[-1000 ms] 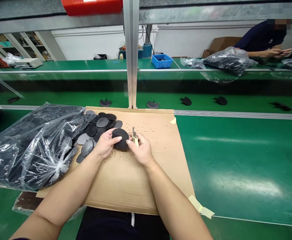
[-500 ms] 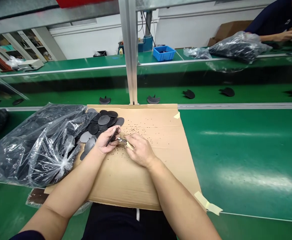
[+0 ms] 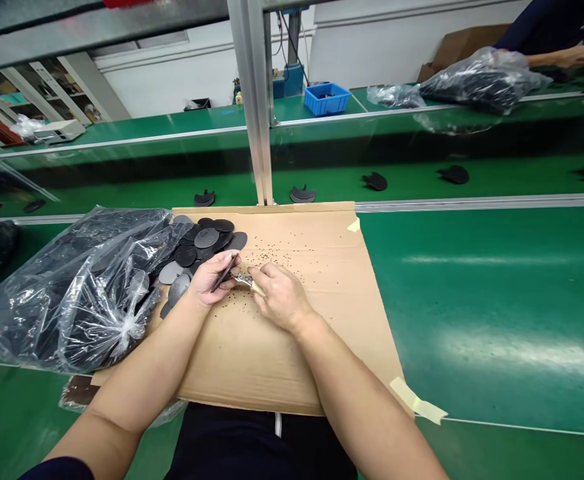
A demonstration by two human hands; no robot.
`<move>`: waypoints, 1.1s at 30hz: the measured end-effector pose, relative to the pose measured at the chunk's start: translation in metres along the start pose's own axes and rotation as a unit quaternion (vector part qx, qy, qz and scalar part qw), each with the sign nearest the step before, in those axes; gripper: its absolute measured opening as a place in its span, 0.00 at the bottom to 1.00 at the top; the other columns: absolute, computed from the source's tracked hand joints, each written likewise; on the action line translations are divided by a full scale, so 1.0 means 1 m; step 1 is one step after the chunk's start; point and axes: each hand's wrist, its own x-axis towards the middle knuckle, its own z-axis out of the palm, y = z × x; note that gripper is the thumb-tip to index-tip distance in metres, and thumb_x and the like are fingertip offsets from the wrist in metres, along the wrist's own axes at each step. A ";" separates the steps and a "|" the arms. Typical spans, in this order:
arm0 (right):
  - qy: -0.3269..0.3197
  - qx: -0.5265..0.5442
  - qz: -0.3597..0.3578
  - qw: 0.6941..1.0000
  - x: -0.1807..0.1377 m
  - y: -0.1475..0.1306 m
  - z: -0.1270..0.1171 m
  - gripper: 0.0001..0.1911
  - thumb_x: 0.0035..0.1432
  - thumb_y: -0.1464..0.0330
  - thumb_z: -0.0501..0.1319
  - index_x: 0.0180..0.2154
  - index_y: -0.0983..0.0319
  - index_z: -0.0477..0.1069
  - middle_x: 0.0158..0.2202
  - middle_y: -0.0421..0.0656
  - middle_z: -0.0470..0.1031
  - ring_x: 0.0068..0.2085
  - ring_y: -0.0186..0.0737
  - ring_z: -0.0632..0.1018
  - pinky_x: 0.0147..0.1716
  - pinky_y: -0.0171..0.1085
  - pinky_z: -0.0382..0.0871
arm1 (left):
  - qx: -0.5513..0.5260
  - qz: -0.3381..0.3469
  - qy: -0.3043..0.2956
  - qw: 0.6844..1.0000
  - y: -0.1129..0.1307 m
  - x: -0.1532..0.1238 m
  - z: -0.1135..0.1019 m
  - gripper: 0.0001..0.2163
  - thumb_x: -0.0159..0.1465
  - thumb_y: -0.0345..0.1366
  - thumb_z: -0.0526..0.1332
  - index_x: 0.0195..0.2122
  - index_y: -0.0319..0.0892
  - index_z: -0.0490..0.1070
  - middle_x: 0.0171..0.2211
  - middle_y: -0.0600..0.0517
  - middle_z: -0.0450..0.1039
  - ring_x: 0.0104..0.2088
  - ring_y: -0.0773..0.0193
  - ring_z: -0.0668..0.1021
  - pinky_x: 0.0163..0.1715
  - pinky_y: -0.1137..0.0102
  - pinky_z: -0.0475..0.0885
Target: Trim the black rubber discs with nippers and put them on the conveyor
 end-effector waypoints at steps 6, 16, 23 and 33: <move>-0.035 -0.014 0.007 0.999 0.001 -0.002 -0.005 0.19 0.57 0.73 0.57 0.50 0.63 0.71 0.37 0.46 0.72 0.38 0.41 0.73 0.41 0.38 0.70 | 0.014 0.019 0.011 1.000 -0.001 0.001 -0.002 0.13 0.50 0.32 0.71 0.35 0.35 0.73 0.25 0.53 0.70 0.20 0.72 0.71 0.11 0.81 0.60; -0.073 -0.046 0.030 0.996 0.003 -0.006 -0.009 0.18 0.56 0.74 0.57 0.49 0.62 0.71 0.38 0.46 0.73 0.38 0.41 0.73 0.41 0.37 0.67 | 0.016 0.016 0.005 1.000 -0.002 0.002 -0.002 0.11 0.52 0.32 0.69 0.35 0.35 0.72 0.25 0.53 0.69 0.19 0.72 0.70 0.11 0.80 0.59; -0.080 -0.053 0.044 0.994 0.002 -0.008 -0.010 0.18 0.58 0.73 0.56 0.50 0.60 0.71 0.38 0.45 0.74 0.38 0.41 0.72 0.40 0.36 0.66 | -0.002 -0.011 0.017 1.000 -0.001 0.003 -0.002 0.08 0.55 0.29 0.66 0.35 0.36 0.71 0.24 0.53 0.69 0.18 0.72 0.70 0.09 0.82 0.58; -0.038 -0.002 0.030 0.999 0.001 -0.006 -0.003 0.19 0.57 0.71 0.57 0.51 0.62 0.70 0.36 0.45 0.71 0.37 0.42 0.71 0.42 0.39 0.67 | -0.012 -0.015 -0.011 1.000 0.000 0.001 0.000 0.07 0.56 0.28 0.66 0.35 0.36 0.70 0.25 0.54 0.69 0.16 0.75 0.69 0.08 0.84 0.56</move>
